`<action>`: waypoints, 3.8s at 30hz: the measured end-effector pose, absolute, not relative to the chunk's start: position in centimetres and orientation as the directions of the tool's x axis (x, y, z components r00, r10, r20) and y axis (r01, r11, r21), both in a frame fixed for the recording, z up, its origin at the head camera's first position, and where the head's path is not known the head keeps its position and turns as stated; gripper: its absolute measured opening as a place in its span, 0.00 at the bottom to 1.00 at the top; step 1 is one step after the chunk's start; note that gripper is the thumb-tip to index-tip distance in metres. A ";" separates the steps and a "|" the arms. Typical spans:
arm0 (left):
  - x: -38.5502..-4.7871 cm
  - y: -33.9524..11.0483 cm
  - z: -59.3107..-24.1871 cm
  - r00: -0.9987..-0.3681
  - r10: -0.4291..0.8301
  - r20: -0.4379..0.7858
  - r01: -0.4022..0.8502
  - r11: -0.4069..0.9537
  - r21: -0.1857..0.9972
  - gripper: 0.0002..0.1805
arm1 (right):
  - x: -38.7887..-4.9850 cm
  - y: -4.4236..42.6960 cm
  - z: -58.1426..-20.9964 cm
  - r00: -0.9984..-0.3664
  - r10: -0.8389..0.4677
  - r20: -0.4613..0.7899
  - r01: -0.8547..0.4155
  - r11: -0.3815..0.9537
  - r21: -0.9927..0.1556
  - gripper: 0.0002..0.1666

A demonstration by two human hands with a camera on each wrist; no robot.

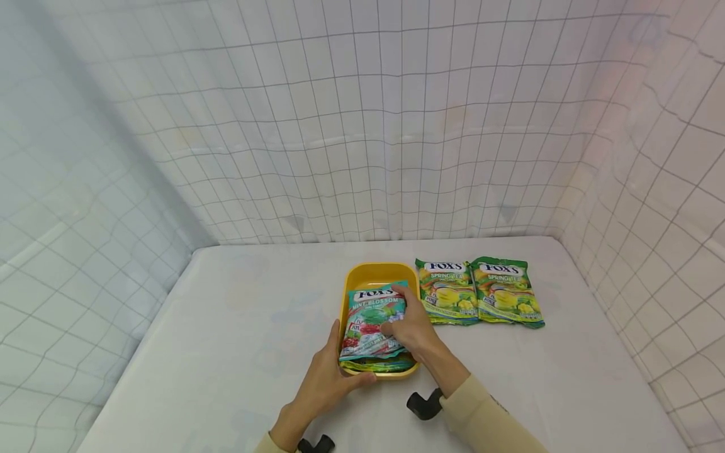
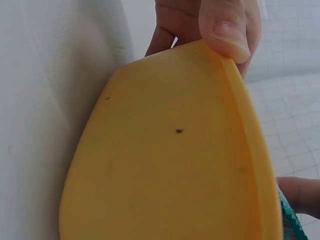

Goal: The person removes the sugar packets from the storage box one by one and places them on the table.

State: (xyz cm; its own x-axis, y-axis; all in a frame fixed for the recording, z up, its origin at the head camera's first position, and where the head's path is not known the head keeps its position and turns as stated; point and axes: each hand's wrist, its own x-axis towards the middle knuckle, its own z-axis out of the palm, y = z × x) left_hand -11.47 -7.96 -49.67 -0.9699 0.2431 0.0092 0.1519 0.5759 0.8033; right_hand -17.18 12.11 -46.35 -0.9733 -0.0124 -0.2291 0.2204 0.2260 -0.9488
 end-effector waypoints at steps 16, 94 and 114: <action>-11.6 -8.0 -49.8 -0.966 0.257 0.022 0.165 0.552 0.817 0.70 | -16.2 14.3 -44.9 -0.974 -0.102 -0.201 0.180 0.185 -0.966 0.48; -11.9 -7.9 -49.7 -0.973 0.232 0.003 0.134 0.551 0.824 0.71 | -13.0 26.5 -49.3 -0.994 0.054 -0.094 0.104 0.221 -0.970 0.55; -11.8 -7.9 -49.6 -0.972 0.235 0.018 0.149 0.555 0.818 0.69 | -13.2 25.9 -51.2 -0.980 0.019 -0.200 0.199 0.213 -0.957 0.53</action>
